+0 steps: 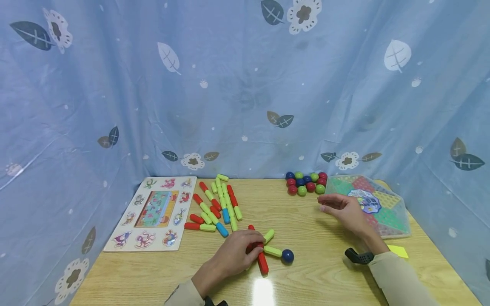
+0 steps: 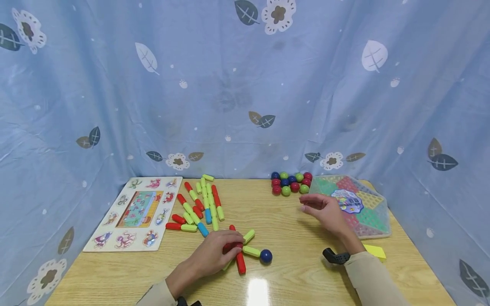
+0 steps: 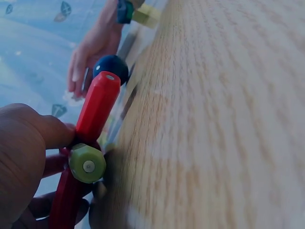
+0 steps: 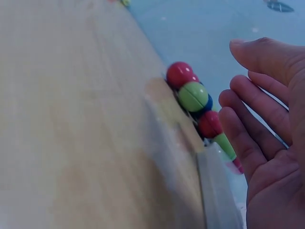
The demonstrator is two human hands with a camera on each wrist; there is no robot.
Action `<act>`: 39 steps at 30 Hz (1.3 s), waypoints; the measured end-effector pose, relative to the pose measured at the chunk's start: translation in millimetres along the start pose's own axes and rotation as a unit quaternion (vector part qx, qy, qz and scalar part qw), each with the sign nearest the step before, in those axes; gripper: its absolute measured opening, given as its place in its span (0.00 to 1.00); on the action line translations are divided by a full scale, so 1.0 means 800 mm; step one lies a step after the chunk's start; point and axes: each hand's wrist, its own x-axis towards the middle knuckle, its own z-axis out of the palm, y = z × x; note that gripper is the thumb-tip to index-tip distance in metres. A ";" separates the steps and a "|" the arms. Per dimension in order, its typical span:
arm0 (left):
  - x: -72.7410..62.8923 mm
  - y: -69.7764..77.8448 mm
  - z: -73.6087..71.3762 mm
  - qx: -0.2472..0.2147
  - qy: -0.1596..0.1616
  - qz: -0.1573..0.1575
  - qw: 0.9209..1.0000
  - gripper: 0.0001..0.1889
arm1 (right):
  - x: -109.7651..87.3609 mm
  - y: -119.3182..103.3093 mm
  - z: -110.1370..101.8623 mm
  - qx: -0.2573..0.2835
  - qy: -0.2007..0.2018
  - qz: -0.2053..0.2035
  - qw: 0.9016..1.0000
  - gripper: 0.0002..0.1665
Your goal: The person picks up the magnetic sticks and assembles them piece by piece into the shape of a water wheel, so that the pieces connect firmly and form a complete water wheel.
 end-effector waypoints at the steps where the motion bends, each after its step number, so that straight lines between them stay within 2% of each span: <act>1: 0.000 0.000 0.000 -0.001 -0.001 0.001 1.000 0.11 | 0.004 0.001 -0.002 -0.002 -0.001 0.003 1.000 0.24; 8: 0.000 -0.003 0.000 -0.009 0.001 0.010 1.000 0.11 | 0.035 0.003 -0.007 -0.026 -0.012 0.036 0.999 0.29; 14: 0.002 -0.003 -0.002 -0.017 0.000 0.013 1.000 0.11 | 0.060 0.008 0.002 -0.010 -0.024 0.050 0.998 0.29; 19: 0.003 -0.004 -0.002 -0.021 -0.003 0.012 1.000 0.11 | 0.079 0.012 0.010 -0.029 -0.019 0.058 0.998 0.29; 27: 0.003 -0.005 -0.002 -0.027 -0.004 0.015 1.000 0.11 | 0.105 0.014 0.029 -0.052 -0.019 0.030 0.998 0.25; 33: 0.004 -0.005 -0.002 -0.032 -0.007 0.011 0.999 0.11 | 0.109 0.017 0.037 -0.107 -0.005 -0.004 0.994 0.21; 39: 0.003 -0.007 -0.002 -0.027 -0.009 0.011 1.000 0.11 | 0.088 0.006 0.039 -0.081 -0.008 -0.007 0.997 0.21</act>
